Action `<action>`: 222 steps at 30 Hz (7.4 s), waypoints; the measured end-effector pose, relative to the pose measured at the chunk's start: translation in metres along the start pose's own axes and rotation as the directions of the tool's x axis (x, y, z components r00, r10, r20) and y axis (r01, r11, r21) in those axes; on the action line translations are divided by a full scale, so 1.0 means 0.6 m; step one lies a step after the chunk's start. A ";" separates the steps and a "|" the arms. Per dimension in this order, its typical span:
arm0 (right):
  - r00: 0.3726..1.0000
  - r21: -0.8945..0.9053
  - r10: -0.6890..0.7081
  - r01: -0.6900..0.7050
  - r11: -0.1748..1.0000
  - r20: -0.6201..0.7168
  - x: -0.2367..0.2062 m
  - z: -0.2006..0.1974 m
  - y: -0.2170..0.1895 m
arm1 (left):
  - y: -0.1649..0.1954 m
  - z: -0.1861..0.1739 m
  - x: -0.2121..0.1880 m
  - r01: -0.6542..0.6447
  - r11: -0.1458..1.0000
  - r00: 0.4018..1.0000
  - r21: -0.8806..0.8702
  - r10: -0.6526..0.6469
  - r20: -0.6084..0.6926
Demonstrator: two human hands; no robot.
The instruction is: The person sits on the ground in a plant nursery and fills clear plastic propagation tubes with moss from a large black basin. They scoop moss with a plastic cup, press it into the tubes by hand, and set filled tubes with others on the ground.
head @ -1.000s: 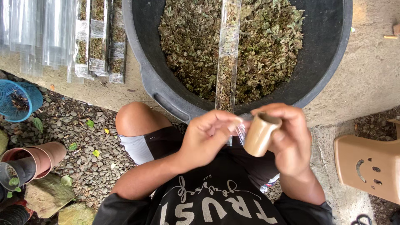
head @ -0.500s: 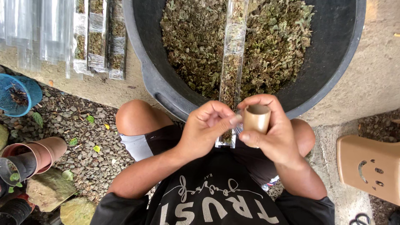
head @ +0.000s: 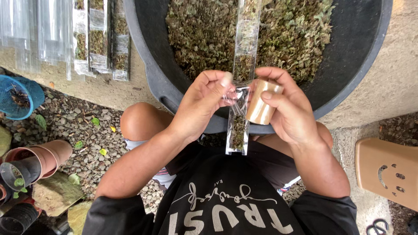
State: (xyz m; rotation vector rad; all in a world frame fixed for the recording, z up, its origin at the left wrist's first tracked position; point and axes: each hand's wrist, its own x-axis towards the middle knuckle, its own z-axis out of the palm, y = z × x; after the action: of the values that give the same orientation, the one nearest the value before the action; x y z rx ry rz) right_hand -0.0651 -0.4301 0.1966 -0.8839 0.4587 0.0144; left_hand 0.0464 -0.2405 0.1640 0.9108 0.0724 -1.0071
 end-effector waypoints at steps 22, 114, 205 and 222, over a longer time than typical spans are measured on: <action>0.989 -0.377 -0.101 0.053 0.925 -0.109 0.029 -0.073 0.031 | 0.029 -0.042 0.031 -0.250 0.617 0.968 0.746 0.165 0.188; 0.997 -0.614 0.036 -0.069 0.786 -0.066 0.087 -0.082 0.081 | 0.047 -0.039 0.131 0.353 0.755 0.766 0.553 -0.572 0.292; 0.997 -0.534 0.022 -0.056 0.843 -0.070 0.035 -0.066 0.008 | -0.022 -0.001 0.081 0.162 0.884 0.977 0.438 -0.205 0.052; 0.997 -0.530 0.062 -0.080 0.844 -0.052 0.030 -0.069 -0.008 | -0.010 0.034 0.066 0.016 0.790 0.945 0.613 -0.211 0.248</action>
State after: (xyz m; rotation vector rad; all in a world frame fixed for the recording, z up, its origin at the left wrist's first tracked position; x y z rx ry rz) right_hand -0.0635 -0.4671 0.1704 -1.4184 0.5287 0.2055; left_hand 0.0570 -0.2832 0.1558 1.3316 -0.4950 -1.3085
